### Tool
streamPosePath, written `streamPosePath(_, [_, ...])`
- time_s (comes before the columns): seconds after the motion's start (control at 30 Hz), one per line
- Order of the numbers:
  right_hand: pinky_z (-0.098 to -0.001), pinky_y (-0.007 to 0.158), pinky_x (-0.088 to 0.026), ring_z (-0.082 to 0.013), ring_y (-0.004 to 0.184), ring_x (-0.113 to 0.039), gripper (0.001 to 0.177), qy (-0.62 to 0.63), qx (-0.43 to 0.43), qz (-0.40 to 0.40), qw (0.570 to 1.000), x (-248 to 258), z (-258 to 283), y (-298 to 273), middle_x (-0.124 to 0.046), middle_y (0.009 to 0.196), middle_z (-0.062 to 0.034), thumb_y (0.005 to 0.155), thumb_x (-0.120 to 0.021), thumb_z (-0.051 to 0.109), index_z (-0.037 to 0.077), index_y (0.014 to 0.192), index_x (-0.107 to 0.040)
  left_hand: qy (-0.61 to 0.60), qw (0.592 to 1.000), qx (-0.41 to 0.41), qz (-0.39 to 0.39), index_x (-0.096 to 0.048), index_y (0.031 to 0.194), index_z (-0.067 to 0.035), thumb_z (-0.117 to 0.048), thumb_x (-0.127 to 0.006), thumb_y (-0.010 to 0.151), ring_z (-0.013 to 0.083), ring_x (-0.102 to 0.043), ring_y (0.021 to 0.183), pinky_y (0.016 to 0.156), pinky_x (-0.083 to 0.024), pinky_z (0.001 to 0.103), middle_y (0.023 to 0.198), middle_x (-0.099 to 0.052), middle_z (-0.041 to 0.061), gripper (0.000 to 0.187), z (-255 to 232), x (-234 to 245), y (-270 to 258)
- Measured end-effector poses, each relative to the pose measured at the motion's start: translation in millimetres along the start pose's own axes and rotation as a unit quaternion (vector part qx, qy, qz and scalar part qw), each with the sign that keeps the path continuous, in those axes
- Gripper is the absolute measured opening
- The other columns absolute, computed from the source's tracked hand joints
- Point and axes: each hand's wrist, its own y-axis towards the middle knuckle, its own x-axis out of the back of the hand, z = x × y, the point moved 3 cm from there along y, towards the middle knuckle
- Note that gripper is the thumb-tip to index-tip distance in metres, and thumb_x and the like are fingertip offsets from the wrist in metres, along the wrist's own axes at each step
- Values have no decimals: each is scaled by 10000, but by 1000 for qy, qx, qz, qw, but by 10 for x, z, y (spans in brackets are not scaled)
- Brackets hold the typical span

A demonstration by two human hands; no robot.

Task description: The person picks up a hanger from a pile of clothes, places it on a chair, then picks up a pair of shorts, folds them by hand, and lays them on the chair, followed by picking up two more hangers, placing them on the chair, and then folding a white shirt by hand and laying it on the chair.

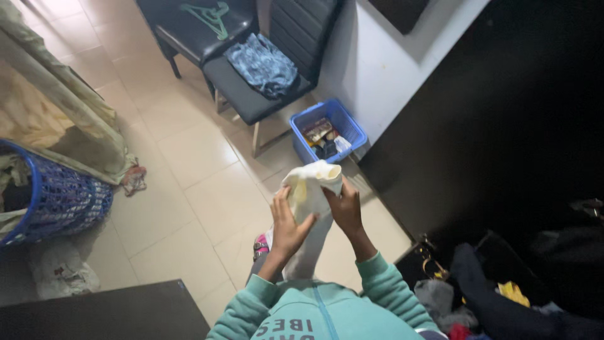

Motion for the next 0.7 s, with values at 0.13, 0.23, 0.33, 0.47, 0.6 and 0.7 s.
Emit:
streamPosePath(0.13, [-319,940,-523,-164,1072,-650,330,169,-51,83,981,-143,-85,113,-730,1151,-98,969,-670,81,-33,1278,-640,-42,992,-110,39,-76,1544,28,-228,-968,603,459,-206,1465,1184,-215,481,1544,-263,350,1321,145,-97,376])
streamPosePath(0.23, [-313,946,-539,-148,1078,-667,353,238,-101,158,953,-189,-363,350,-733,1163,-59,958,-688,130,-17,1274,-635,-91,983,-58,148,-83,1550,-12,-219,-984,568,387,-319,1438,1173,-290,449,1524,-347,271,1348,264,-91,700])
streamPosePath(0.33, [-336,967,-544,-172,1070,-672,398,307,-85,176,931,-303,-613,690,-730,1158,-92,939,-754,181,-44,1254,-655,-182,941,16,286,-295,1526,-45,-187,-955,599,276,-535,1329,1107,-438,403,1424,-551,163,1146,369,87,1039])
streamPosePath(0.47, [-327,964,-544,-160,1066,-671,444,270,-56,191,942,-537,-737,1211,-737,1143,-79,932,-765,274,-44,1230,-679,-255,915,18,313,-655,1294,-41,-126,-902,730,164,-695,1078,950,-562,339,1143,-751,71,621,411,285,1481])
streamPosePath(0.6, [-358,1018,-518,-181,1166,-617,646,302,-44,169,937,-868,-683,1777,-664,1252,-107,909,-834,339,-40,1366,-579,-237,944,-9,228,-726,1146,-15,-105,-846,818,132,-733,943,848,-589,307,1014,-798,57,361,499,431,1975])
streamPosePath(0.7, [-373,1161,-394,-205,1387,-457,945,306,14,221,926,-966,-545,1996,-494,1487,-114,834,-862,411,0,1536,-383,-246,954,14,171,-733,1100,-15,-92,-820,821,123,-733,908,808,-585,295,987,-794,53,303,561,594,2297])
